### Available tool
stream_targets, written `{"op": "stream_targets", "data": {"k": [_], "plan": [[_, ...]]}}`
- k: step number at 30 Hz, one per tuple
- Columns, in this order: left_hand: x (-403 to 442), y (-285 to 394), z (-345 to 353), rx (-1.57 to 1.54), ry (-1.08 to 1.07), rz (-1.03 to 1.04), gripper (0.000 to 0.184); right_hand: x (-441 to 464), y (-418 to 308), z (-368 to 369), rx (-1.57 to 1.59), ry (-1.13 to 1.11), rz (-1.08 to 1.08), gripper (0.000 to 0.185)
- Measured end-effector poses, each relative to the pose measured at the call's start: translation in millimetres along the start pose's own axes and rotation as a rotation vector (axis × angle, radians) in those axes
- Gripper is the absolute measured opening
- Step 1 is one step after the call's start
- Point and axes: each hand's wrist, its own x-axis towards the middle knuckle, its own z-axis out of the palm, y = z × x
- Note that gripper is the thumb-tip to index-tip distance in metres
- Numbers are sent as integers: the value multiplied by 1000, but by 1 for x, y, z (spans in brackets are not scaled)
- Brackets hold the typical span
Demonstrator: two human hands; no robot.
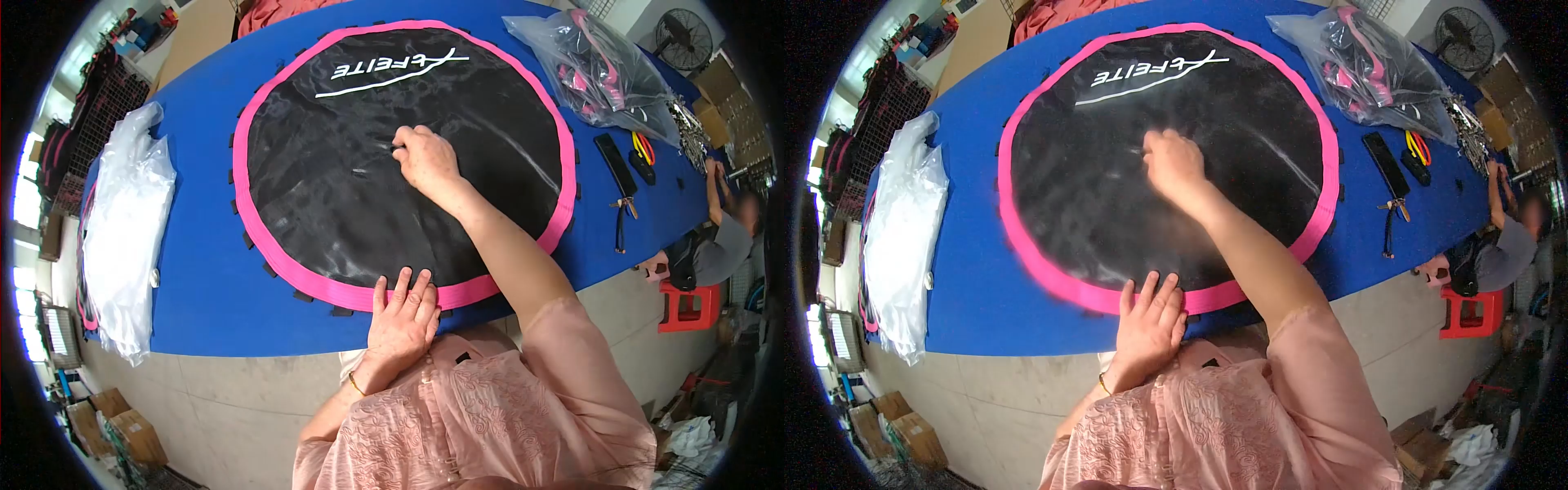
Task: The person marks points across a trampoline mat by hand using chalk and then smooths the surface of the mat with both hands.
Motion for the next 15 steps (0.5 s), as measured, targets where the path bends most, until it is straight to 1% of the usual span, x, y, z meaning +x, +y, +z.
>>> {"op": "stream_targets", "data": {"k": [5, 8, 10, 15], "plan": [[1, 0, -3, -5, -19, -9, 43, 14, 33, -12, -33, 68, 12, 15], [2, 1, -3, -7, -20, -15, 46, 6, 35, -17, -47, 82, 19, 15], [2, 1, -2, -11, -13, -14, 47, -5, 30, -21, -15, 15, -18, 14], [2, 1, -4, -28, -15, -13, 47, -13, 24, -22, 32, 1, -15, 15]]}}
